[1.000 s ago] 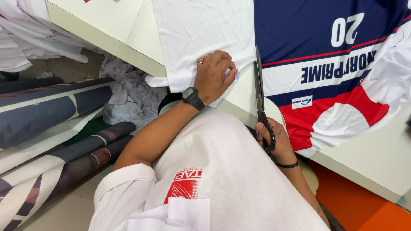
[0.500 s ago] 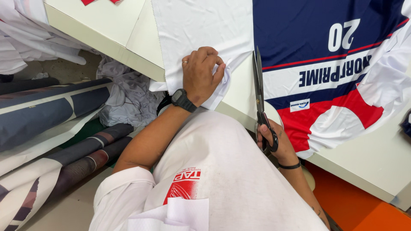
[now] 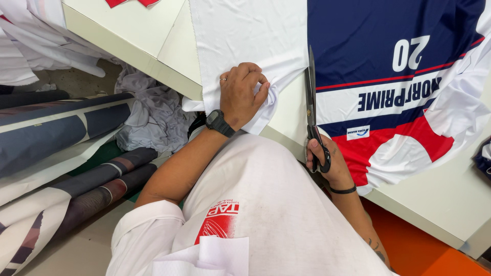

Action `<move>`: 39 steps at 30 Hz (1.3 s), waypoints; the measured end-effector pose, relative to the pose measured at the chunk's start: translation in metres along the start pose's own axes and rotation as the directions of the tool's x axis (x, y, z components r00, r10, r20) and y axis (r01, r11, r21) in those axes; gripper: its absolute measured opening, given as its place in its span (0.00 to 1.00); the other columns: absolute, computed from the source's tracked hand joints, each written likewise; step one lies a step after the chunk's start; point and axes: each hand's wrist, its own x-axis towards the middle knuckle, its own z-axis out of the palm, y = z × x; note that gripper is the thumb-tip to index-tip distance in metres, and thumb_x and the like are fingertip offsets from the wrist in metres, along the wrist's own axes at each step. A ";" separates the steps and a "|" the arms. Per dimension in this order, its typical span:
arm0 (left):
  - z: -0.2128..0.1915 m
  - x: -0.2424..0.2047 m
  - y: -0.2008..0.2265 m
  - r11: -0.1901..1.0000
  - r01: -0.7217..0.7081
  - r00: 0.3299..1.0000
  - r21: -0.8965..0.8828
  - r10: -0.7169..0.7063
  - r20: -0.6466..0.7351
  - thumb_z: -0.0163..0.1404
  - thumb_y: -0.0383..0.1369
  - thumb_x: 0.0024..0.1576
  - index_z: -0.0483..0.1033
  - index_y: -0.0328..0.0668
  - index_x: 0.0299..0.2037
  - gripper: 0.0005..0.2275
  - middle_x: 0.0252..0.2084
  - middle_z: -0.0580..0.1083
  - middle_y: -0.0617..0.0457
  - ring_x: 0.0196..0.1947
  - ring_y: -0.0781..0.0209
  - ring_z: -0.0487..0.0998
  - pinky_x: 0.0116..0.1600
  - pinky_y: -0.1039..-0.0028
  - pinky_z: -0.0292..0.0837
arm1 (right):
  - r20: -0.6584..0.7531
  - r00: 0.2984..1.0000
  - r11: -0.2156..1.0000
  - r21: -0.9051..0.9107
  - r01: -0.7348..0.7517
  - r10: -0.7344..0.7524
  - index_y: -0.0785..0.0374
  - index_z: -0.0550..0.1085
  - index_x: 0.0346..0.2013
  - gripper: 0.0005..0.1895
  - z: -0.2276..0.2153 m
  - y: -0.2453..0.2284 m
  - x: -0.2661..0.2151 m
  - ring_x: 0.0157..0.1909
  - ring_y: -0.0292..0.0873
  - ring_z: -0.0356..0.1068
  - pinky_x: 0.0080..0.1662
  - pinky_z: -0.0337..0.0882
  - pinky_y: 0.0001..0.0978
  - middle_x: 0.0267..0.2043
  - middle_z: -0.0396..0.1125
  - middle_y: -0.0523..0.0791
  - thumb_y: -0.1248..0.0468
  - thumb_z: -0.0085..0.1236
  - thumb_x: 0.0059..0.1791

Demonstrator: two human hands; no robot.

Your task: The person uses shears to cut a white paper pattern from a blue and white sports jersey laid on a white table. They hold the fabric steady with one hand while cutting along the pattern edge with the other, then remove the cut pattern piece.

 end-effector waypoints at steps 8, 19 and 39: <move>-0.002 0.001 -0.001 1.000 0.013 1.000 -0.005 -0.013 -0.015 0.58 0.33 0.57 0.77 0.49 0.34 0.03 0.48 0.73 0.57 0.47 0.57 0.72 0.56 0.56 0.59 | -0.063 0.997 0.996 -0.070 -0.045 0.041 0.63 0.71 0.27 0.29 0.007 -0.007 0.003 0.17 0.35 0.62 0.22 0.63 0.25 0.16 0.60 0.41 0.38 0.52 0.49; -0.027 0.000 -0.006 0.997 0.083 0.996 0.001 -0.083 -0.046 0.58 0.33 0.57 0.77 0.47 0.35 0.03 0.49 0.74 0.56 0.50 0.56 0.74 0.55 0.57 0.61 | 0.019 1.000 0.999 0.032 0.014 -0.015 0.63 0.68 0.29 0.30 0.000 -0.004 0.015 0.21 0.36 0.65 0.25 0.65 0.26 0.21 0.62 0.42 0.37 0.47 0.51; -0.029 0.002 -0.017 0.996 0.085 0.992 -0.011 -0.085 -0.090 0.58 0.33 0.57 0.77 0.47 0.35 0.04 0.49 0.74 0.55 0.50 0.55 0.74 0.55 0.57 0.61 | -0.078 0.996 0.999 -0.015 -0.036 0.035 0.65 0.69 0.28 0.29 0.005 -0.017 0.045 0.17 0.36 0.62 0.21 0.62 0.26 0.18 0.61 0.42 0.40 0.55 0.50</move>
